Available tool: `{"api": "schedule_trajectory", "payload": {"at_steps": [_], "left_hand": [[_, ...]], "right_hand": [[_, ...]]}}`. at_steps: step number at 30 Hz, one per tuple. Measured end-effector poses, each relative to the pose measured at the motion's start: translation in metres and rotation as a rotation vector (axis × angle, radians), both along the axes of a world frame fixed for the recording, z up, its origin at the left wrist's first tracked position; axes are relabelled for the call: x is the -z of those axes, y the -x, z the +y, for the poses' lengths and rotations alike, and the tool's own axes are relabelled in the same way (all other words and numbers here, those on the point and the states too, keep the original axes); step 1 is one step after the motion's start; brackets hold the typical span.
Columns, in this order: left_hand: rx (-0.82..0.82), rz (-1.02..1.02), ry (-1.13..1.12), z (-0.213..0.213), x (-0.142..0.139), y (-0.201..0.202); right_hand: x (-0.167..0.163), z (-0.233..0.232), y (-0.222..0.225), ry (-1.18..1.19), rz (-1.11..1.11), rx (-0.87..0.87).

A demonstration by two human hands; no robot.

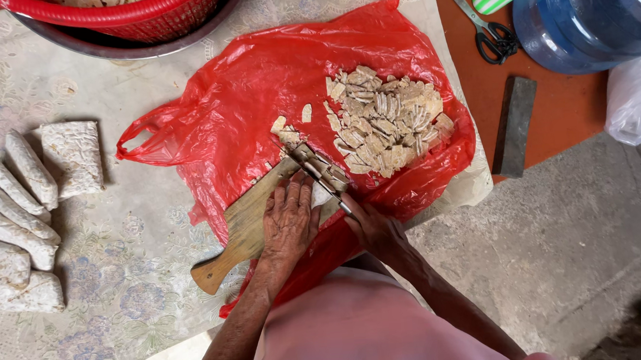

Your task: The person slices rectangular blocks of a white food item into thin strips using a knife on a wooden cutting board. The sliced pieces are collected in a red plastic bag placed on the table.

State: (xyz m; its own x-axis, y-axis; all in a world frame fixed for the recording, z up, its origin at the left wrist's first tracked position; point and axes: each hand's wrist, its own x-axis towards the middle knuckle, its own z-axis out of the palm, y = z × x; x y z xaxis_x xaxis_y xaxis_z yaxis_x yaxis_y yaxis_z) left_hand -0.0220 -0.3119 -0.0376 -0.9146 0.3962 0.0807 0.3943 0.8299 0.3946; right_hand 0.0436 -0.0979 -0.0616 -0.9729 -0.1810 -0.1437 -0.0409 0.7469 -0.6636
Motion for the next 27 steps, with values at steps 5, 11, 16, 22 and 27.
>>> {"api": "schedule_trajectory", "payload": {"at_steps": [5, 11, 16, 22, 27], "left_hand": [[-0.008, -0.024, -0.012, 0.005, -0.008, -0.022], [-0.003, 0.017, 0.021, 0.005, -0.011, -0.013], [-0.011, 0.0, -0.003, -0.002, -0.01, -0.008], [-0.024, 0.007, -0.023, -0.007, -0.02, -0.044], [-0.014, 0.012, 0.008, -0.009, -0.018, -0.054]], "right_hand": [[-0.033, 0.028, -0.031, 0.137, 0.075, -0.044], [-0.09, 0.044, -0.056, -0.056, -0.232, 0.024], [-0.034, 0.002, -0.018, -0.092, -0.096, 0.003], [-0.038, 0.009, -0.05, 0.184, 0.079, -0.02], [-0.096, 0.032, -0.091, -0.01, -0.235, 0.019]]}}
